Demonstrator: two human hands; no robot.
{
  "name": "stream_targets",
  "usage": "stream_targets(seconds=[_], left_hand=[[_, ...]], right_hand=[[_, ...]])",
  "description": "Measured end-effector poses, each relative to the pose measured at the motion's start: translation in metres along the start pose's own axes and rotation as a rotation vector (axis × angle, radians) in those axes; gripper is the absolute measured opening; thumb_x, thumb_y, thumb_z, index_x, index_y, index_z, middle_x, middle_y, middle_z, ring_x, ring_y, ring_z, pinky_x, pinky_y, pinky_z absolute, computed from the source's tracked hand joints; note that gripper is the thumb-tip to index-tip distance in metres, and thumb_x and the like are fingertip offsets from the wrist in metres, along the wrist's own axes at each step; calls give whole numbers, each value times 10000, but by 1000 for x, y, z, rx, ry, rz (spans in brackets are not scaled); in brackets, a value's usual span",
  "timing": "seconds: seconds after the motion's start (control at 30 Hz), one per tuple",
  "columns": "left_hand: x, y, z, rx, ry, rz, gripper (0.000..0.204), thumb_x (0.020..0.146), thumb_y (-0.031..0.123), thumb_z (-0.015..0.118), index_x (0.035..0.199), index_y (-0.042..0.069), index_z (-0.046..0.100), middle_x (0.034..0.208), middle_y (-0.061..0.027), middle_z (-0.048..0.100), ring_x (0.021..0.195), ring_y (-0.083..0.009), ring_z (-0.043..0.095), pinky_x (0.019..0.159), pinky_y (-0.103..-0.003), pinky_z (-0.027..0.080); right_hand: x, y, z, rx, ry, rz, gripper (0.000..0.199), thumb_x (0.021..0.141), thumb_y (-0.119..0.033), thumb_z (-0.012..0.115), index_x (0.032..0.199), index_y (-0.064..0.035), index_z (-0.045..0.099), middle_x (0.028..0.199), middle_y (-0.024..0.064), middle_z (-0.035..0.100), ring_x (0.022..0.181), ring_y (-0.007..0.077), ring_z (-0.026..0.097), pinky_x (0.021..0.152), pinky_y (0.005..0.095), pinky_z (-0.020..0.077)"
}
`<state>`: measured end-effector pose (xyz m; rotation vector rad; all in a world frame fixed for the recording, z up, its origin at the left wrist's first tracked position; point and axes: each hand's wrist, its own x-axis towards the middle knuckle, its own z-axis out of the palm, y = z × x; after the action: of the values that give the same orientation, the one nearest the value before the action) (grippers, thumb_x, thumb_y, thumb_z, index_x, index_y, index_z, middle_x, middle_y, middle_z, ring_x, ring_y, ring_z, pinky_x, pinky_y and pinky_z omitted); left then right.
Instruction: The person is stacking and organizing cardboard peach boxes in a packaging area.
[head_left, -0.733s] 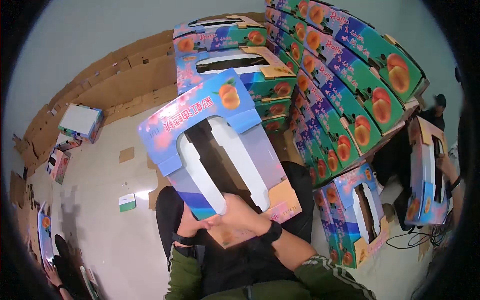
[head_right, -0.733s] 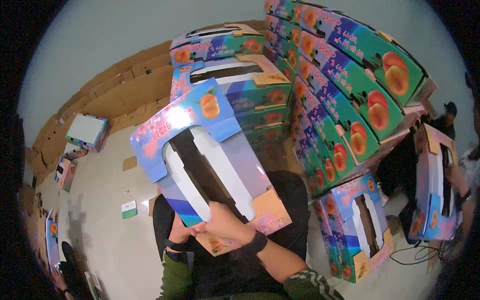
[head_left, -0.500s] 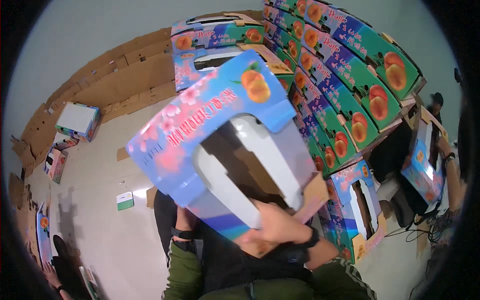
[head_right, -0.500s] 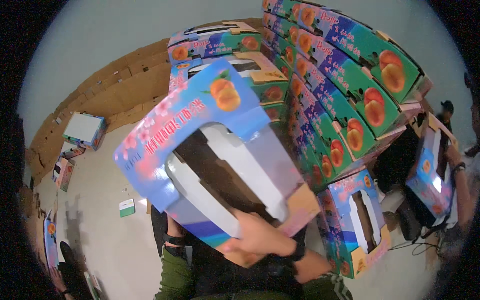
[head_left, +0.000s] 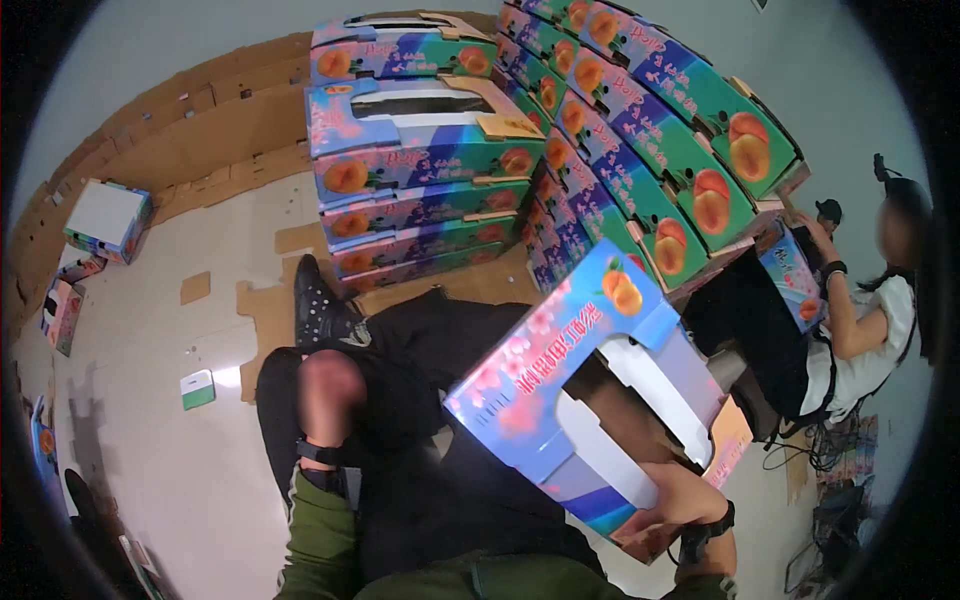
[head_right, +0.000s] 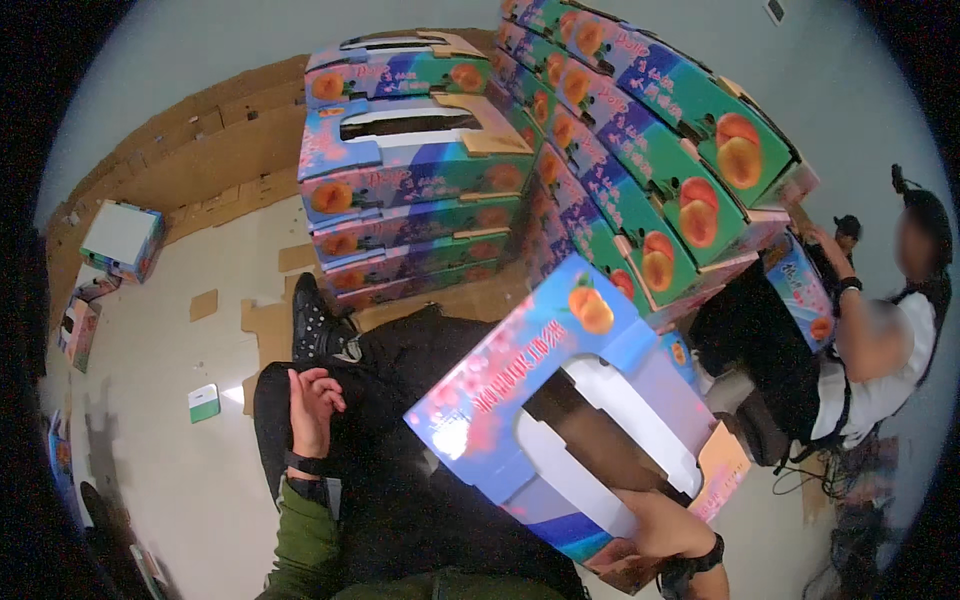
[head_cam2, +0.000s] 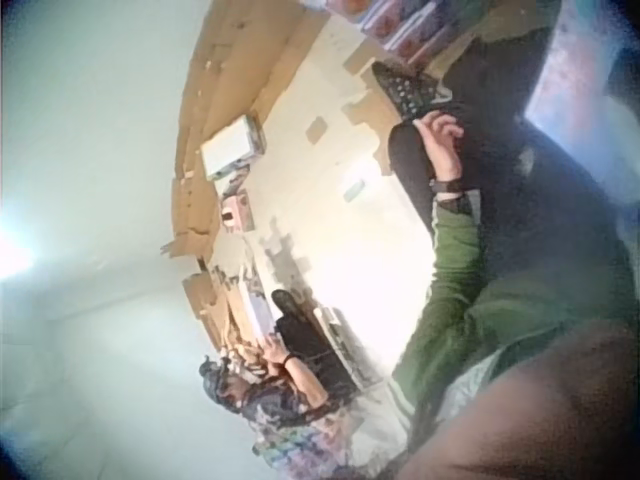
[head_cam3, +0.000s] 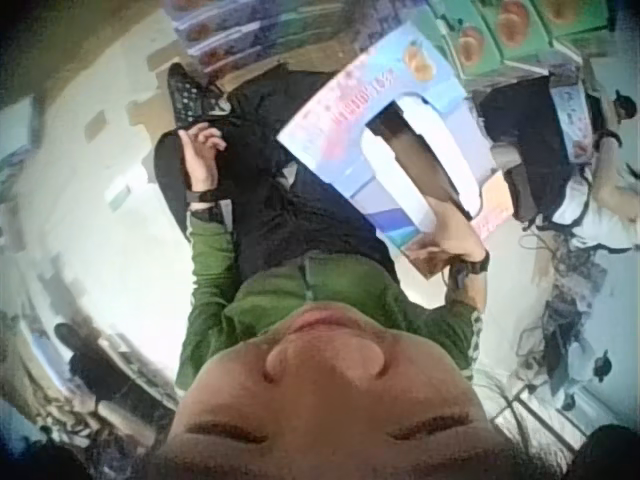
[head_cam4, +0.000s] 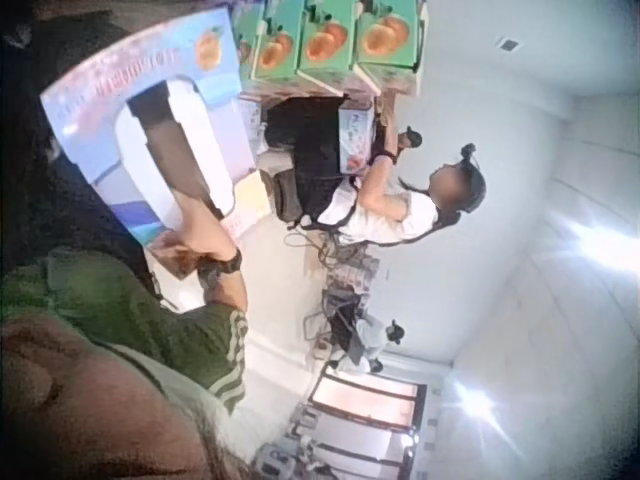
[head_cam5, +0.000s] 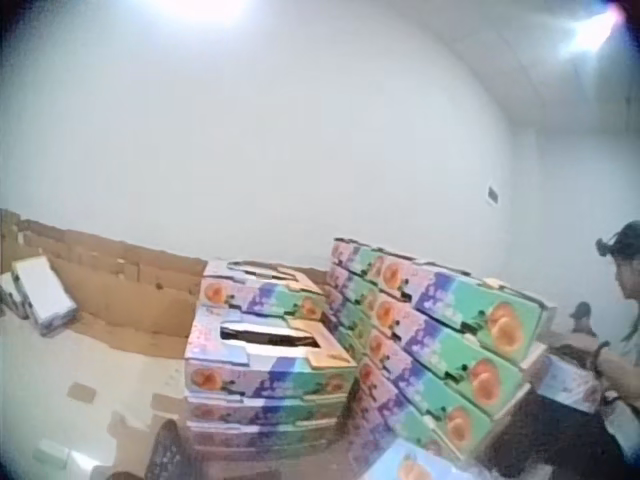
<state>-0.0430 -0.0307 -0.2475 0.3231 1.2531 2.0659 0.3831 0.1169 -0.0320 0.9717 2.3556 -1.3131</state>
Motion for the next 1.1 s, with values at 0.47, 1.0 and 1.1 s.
stream_targets(seconds=[0.47, 1.0, 1.1], left_hand=[[4, -4, 6, 151, 14, -16, 561, 1019, 571, 266, 1096, 66, 499, 799, -57, 573, 644, -145, 550, 638, -270, 440], [5, -16, 6, 329, 6, -17, 466, 1040, 482, 307, 1120, 58, 482, 819, -47, 566, 643, -118, 547, 616, -248, 411], [6, -18, 7, 409, -4, 2, 432, 1049, 446, 304, 1121, 57, 479, 819, -44, 563, 637, -108, 542, 613, -244, 406]], right_hand=[[-96, 85, 2, 432, 184, 280, 791, 545, -6, 878, 1268, -5, 555, 1155, 58, 650, 1071, 165, 586, 958, 338, 450], [-17, 215, -87, 624, 225, 256, 932, 420, 47, 784, 1313, 10, 520, 1227, 67, 624, 1178, 213, 529, 1056, 333, 347], [-18, 221, -90, 667, 190, 275, 916, 451, 53, 799, 1321, 7, 515, 1226, 64, 625, 1173, 208, 532, 1055, 330, 349]])
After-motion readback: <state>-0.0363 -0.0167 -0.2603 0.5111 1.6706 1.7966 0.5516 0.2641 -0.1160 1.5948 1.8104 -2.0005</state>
